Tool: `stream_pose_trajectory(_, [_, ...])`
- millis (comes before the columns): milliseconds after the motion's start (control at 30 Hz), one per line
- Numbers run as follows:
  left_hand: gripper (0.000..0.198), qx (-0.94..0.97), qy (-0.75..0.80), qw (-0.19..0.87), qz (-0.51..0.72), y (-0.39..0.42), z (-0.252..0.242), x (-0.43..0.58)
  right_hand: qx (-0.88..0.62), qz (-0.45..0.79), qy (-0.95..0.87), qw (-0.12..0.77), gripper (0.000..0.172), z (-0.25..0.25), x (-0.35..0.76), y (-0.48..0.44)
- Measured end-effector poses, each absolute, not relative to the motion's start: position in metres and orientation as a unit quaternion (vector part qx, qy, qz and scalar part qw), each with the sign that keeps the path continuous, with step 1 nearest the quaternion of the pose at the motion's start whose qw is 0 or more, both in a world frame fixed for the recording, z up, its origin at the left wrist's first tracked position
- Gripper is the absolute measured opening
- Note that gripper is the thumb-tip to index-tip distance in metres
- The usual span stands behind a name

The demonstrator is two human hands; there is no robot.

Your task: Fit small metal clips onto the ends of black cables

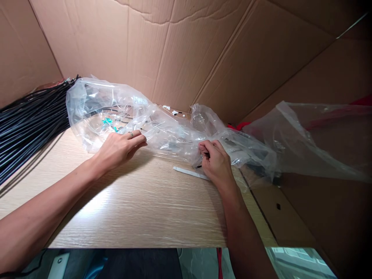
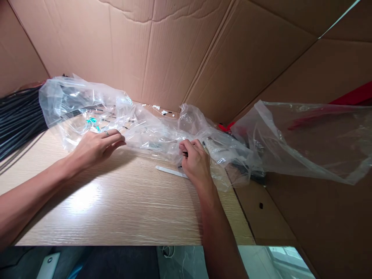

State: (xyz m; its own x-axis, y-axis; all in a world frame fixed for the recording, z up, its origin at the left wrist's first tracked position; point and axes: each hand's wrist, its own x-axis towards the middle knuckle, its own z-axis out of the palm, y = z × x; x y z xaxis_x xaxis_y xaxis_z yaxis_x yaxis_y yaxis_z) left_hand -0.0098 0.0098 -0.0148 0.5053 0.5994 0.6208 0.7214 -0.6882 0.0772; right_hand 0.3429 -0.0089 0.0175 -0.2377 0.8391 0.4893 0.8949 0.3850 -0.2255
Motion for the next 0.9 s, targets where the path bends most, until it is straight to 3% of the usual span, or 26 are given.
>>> stream_pose_trajectory(133, [0.022, -0.857, -0.386, 0.102, -0.326, 0.012, -0.017, -0.011, -0.535, -0.005, -0.802, 0.266, 0.005, 0.022, 0.347, -0.01])
stream_pose_trajectory(300, [0.019, -0.859, -0.356, 0.062, -0.363, 0.012, -0.017, -0.011, -0.509, -0.025, -0.822, 0.253, 0.019, 0.022, 0.349, -0.008])
stream_pose_trajectory(600, [0.032, -0.846, -0.452, 0.145, -0.242, 0.005, -0.009, -0.003, -0.536, -0.074, -0.81, 0.225, 0.023, 0.012, 0.345, -0.006])
stream_pose_trajectory(767, [0.034, -0.863, -0.422, 0.109, -0.256, 0.004, -0.011, -0.003, -0.526, -0.056, -0.811, 0.249, 0.018, 0.017, 0.341, -0.011])
stream_pose_trajectory(900, [0.033, -0.872, -0.403, 0.085, -0.264, 0.003, -0.012, -0.001, -0.501, -0.034, -0.813, 0.295, 0.023, 0.022, 0.337, -0.017])
